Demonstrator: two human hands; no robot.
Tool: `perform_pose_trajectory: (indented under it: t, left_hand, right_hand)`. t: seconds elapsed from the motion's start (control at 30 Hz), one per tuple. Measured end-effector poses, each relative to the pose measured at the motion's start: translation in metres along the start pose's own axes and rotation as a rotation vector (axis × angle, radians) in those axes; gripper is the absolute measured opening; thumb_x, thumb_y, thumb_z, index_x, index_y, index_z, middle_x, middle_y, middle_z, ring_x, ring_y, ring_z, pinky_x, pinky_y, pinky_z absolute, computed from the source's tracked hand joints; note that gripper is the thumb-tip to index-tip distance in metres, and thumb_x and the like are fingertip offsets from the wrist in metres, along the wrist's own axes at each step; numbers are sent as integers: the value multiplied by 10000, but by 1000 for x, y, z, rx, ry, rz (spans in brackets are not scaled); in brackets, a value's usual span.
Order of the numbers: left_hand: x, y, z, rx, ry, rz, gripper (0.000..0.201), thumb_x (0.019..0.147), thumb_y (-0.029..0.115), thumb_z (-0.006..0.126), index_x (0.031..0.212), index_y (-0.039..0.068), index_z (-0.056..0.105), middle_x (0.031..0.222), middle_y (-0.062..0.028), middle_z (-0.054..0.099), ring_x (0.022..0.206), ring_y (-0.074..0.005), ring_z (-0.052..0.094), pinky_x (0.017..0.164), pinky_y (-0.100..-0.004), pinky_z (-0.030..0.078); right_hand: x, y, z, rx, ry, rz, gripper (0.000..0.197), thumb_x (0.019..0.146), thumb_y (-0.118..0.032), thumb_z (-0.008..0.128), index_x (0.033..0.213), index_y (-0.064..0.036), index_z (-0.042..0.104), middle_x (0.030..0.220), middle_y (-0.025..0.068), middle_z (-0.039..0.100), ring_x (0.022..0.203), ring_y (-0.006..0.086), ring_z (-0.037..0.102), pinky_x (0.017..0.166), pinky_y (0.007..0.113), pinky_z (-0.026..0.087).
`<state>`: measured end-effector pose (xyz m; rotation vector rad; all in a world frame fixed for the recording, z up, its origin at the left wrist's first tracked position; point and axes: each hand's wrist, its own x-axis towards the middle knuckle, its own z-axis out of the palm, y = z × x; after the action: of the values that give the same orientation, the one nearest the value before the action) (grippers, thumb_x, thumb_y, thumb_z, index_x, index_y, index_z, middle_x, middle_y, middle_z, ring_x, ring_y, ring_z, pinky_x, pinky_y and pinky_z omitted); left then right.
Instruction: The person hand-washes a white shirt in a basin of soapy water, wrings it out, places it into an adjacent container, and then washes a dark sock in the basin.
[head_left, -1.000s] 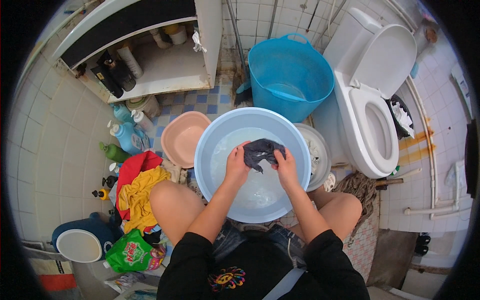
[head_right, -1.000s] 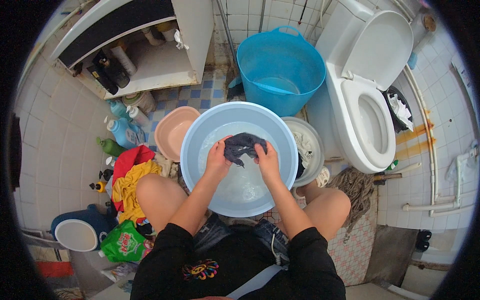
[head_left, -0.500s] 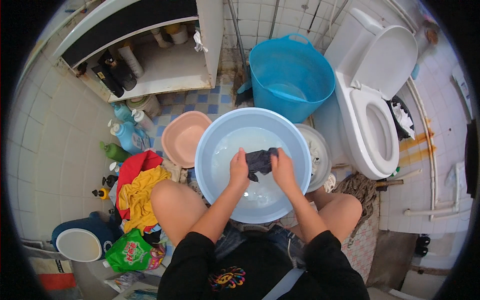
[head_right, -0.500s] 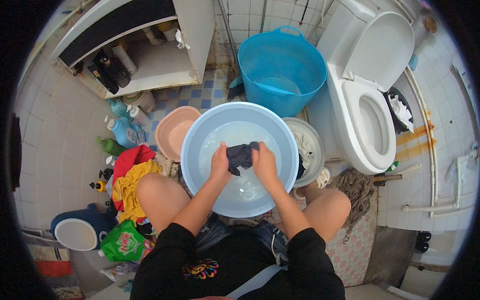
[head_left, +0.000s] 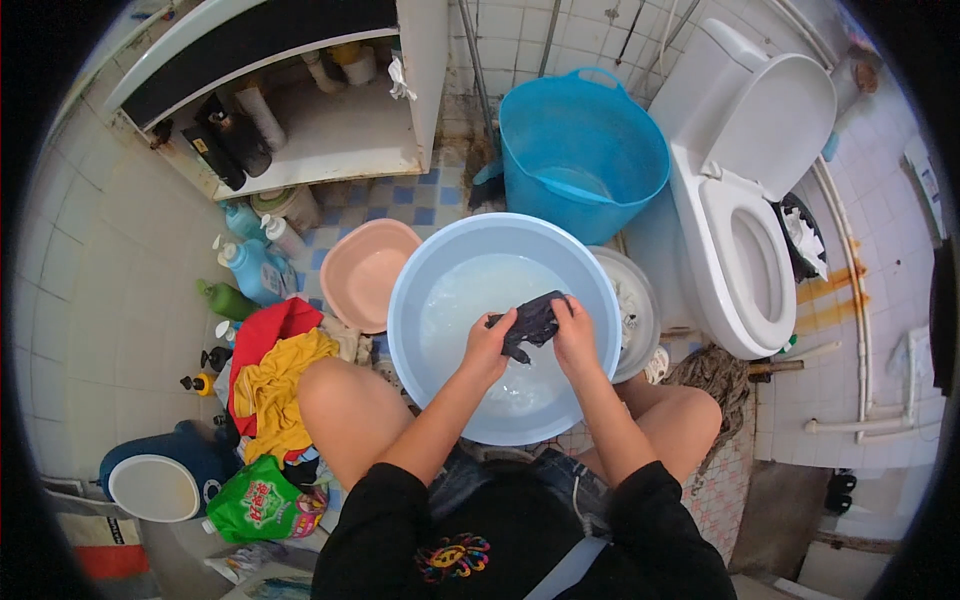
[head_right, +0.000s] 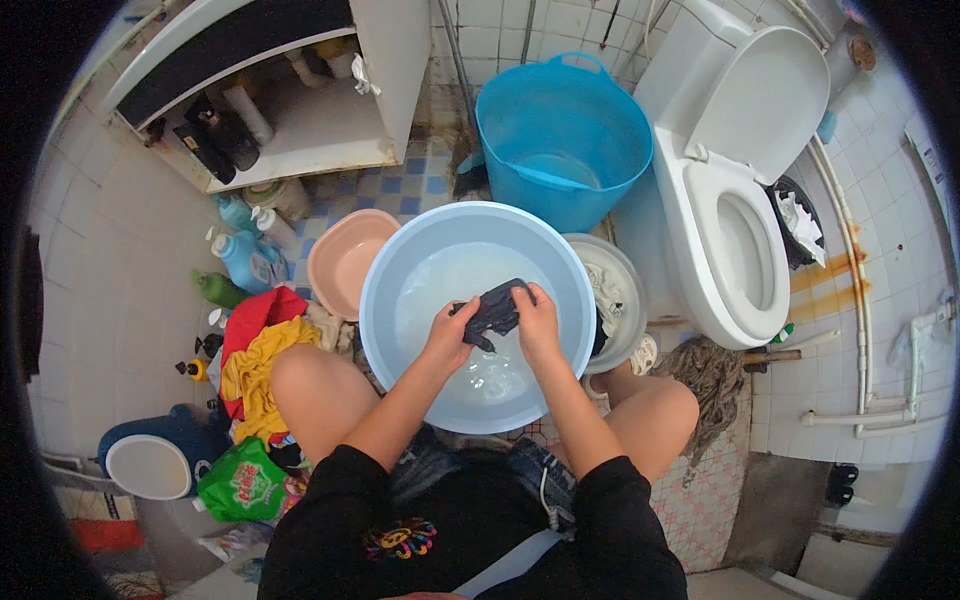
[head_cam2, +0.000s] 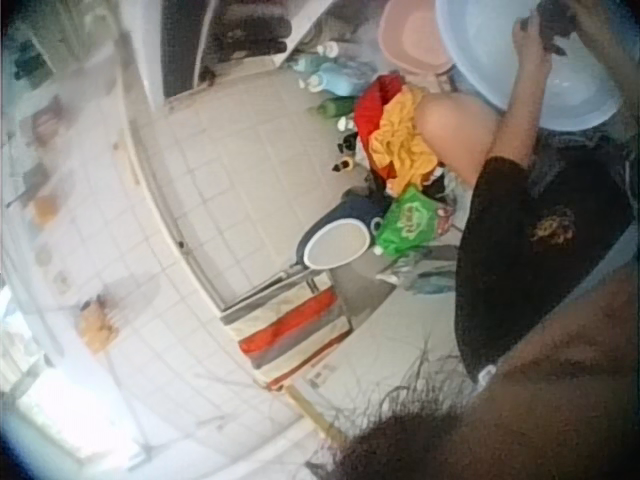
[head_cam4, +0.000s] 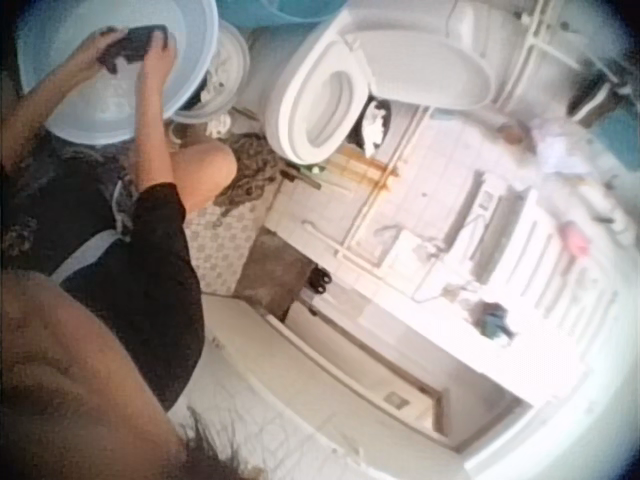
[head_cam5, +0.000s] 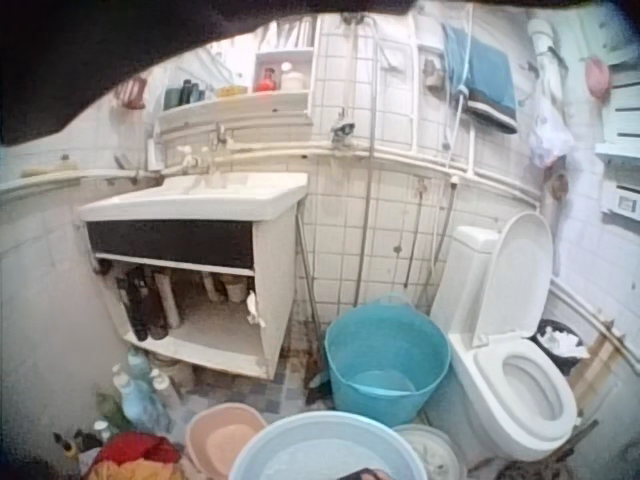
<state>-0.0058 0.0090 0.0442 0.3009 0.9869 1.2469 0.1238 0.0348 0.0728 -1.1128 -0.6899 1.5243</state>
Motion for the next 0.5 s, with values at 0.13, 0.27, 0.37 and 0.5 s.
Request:
perform_pose_trajectory:
  t: [0.13,0.27,0.37,0.5]
  left_hand:
    - [-1,-3,3,-139,25,-53,223,895,205,457,984,2,437,935,-115,547,823,-185,564,677,-306,479]
    - [-14,-9,9,-402,-105,-125,295,908,189,422,1157,33,411,1095,-105,509,975,-196,522,828,-326,440]
    - [-31,-24,27,-54,-177,-149,290,899,221,442,1120,33,461,1054,-70,527,947,-180,526,809,-329,437]
    - [-4,-8,4,-76,-6,-40,355,903,249,419,1183,29,426,1117,-82,512,991,-180,513,849,-317,419]
  right_hand:
    - [-30,4,19,-577,-262,-409,76,749,-24,543,816,10,542,1043,105,520,954,220,501,844,304,379]
    - [-43,22,27,-773,-299,-649,241,761,9,481,1002,-6,492,1147,164,477,1086,314,455,902,363,359]
    - [1,14,-5,-682,32,-423,312,825,1,395,1133,1,445,1120,199,518,993,350,520,852,350,404]
    - [-40,31,23,-577,-406,-340,374,825,-5,414,1198,-24,432,1262,177,418,1188,315,385,990,347,290]
